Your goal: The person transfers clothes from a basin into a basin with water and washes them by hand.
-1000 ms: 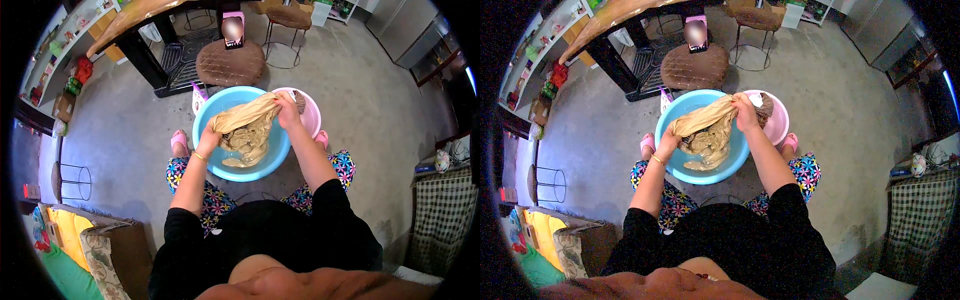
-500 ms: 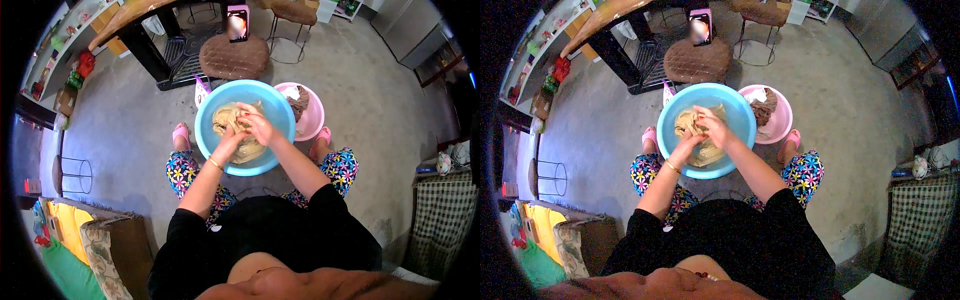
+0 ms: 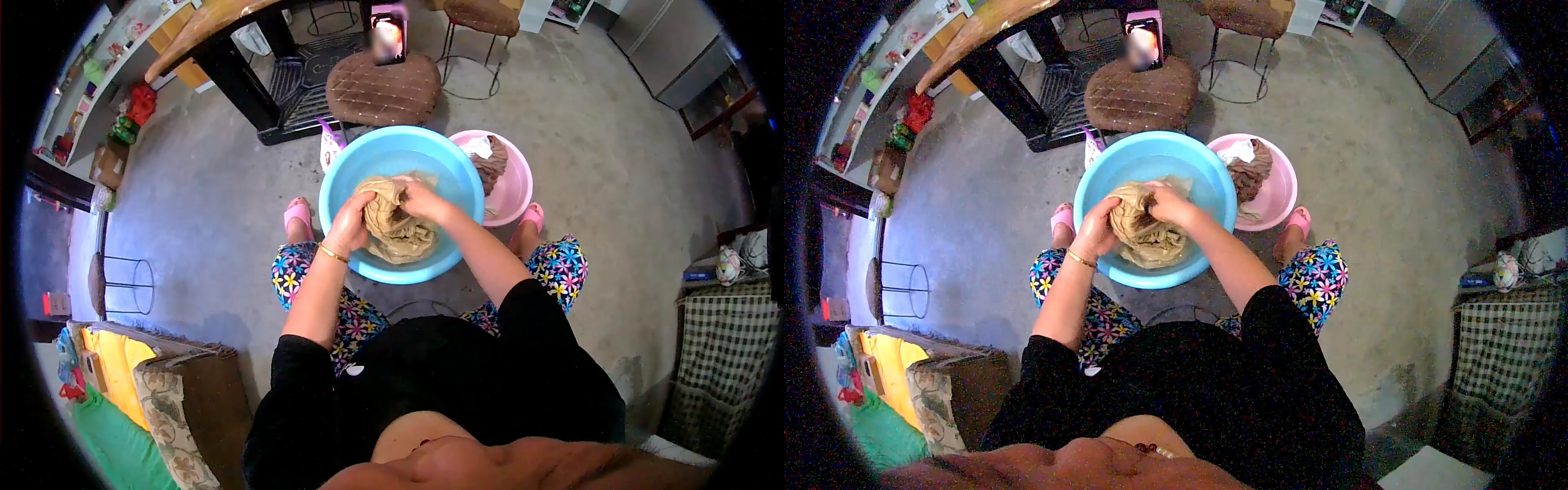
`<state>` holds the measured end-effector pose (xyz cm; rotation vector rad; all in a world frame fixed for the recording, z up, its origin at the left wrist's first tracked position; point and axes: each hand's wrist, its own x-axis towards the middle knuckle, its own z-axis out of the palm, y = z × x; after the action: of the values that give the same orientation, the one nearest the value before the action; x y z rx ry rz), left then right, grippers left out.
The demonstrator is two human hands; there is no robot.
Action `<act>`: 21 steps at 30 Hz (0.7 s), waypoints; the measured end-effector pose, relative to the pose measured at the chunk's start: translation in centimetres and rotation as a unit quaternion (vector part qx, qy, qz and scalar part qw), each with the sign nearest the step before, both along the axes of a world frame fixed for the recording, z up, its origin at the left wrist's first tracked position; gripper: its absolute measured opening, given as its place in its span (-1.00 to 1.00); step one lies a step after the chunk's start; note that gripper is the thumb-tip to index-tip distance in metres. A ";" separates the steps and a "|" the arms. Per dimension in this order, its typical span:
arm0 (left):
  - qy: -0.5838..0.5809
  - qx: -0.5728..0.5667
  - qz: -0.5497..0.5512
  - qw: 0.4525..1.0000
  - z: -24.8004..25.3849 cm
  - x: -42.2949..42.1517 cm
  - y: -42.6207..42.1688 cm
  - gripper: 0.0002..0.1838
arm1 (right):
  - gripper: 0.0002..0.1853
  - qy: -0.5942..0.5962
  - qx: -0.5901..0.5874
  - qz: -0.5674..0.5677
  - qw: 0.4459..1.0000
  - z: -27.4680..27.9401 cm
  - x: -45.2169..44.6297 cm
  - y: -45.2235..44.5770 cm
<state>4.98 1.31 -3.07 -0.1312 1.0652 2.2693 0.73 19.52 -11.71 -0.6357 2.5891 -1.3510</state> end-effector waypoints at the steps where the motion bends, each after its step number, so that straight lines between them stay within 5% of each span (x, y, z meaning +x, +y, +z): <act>1: 0.006 -0.004 -0.014 1.000 0.1 -0.3 -0.4 -0.61 | -0.57 -0.075 -0.116 -0.033 0.990 -2.2 -0.7 -0.4; 5: 0.007 -0.017 0.018 1.000 2.7 -1.3 -1.9 -0.59 | -0.83 -0.204 -0.273 -0.042 0.939 4.2 0.0 2.7; 9: 0.056 -0.157 0.049 0.985 2.0 -2.9 -3.1 -0.65 | -0.84 -0.104 -0.166 -0.047 0.980 8.7 0.5 5.2; 19: 0.185 -0.258 0.026 0.948 1.3 -4.0 -4.2 -0.65 | -0.80 -0.232 -0.345 -0.055 0.908 13.0 1.1 6.2; 21: 0.187 -0.269 -0.003 0.945 1.7 -3.8 -4.1 -0.61 | -0.79 0.180 -0.146 0.041 0.972 11.4 0.2 7.0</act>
<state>1.17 -2.74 -1.36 0.0858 1.8675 1.9823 0.91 26.53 -0.28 -1.1158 2.6047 -1.7486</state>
